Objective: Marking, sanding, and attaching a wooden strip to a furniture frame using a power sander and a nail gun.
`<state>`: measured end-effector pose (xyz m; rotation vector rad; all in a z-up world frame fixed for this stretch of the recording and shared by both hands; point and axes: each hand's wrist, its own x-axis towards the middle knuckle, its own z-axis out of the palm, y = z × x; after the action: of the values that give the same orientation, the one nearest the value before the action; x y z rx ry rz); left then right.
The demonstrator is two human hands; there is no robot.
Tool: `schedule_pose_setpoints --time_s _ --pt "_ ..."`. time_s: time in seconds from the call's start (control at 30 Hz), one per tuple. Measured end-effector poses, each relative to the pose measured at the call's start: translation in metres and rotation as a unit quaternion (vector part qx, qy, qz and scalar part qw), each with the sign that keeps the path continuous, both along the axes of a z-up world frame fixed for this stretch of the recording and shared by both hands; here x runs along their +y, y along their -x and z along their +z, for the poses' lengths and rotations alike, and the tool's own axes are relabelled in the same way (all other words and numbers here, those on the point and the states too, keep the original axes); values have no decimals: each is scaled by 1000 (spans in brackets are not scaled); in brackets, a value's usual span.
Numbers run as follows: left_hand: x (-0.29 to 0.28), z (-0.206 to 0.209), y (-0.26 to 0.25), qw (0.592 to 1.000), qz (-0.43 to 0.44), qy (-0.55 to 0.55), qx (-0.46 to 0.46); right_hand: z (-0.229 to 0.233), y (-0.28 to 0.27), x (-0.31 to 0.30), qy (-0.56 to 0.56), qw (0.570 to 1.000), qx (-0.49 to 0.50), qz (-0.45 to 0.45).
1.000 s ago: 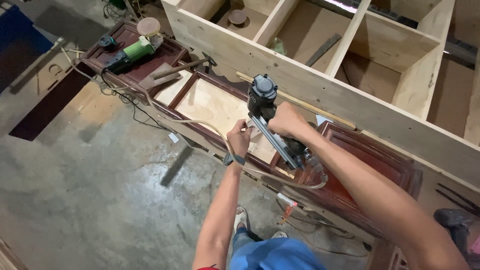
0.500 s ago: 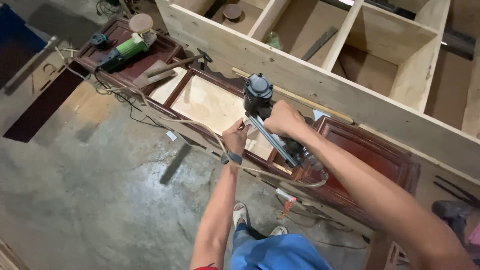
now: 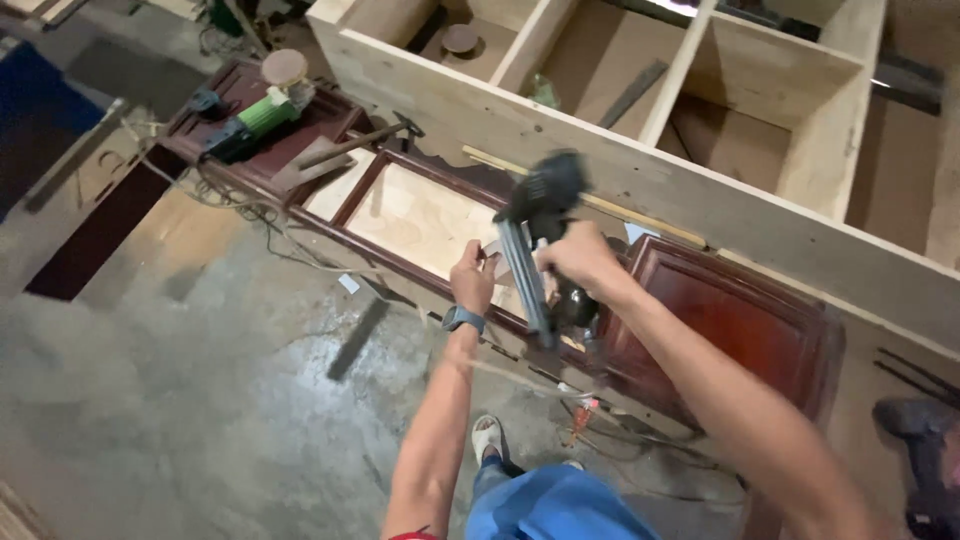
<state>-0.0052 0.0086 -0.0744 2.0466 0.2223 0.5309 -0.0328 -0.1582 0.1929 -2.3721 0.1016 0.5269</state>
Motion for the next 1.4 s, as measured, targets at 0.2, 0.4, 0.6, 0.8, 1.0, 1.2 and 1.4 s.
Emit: schedule_pose_setpoints --time_s 0.2,0.4,0.6,0.8,1.0,1.2,1.4 --pt "17 63 32 987 -34 158 -25 -1 -22 -20 -529 762 71 -367" --pt "68 -3 67 953 -74 294 19 -58 -76 -31 -683 595 38 -422" --pt "85 86 148 925 -26 376 54 -162 -97 5 -706 527 66 -469" --pt "118 125 197 890 9 452 57 -244 -91 73 -722 461 125 -500" --pt "172 114 206 898 -25 436 60 -282 -81 126 -708 457 152 -516" --pt "194 58 193 678 -89 719 -124 -307 -77 146 -735 457 146 -479" --pt "192 52 185 239 -309 886 -250 -311 -73 155 -729 488 116 -466"
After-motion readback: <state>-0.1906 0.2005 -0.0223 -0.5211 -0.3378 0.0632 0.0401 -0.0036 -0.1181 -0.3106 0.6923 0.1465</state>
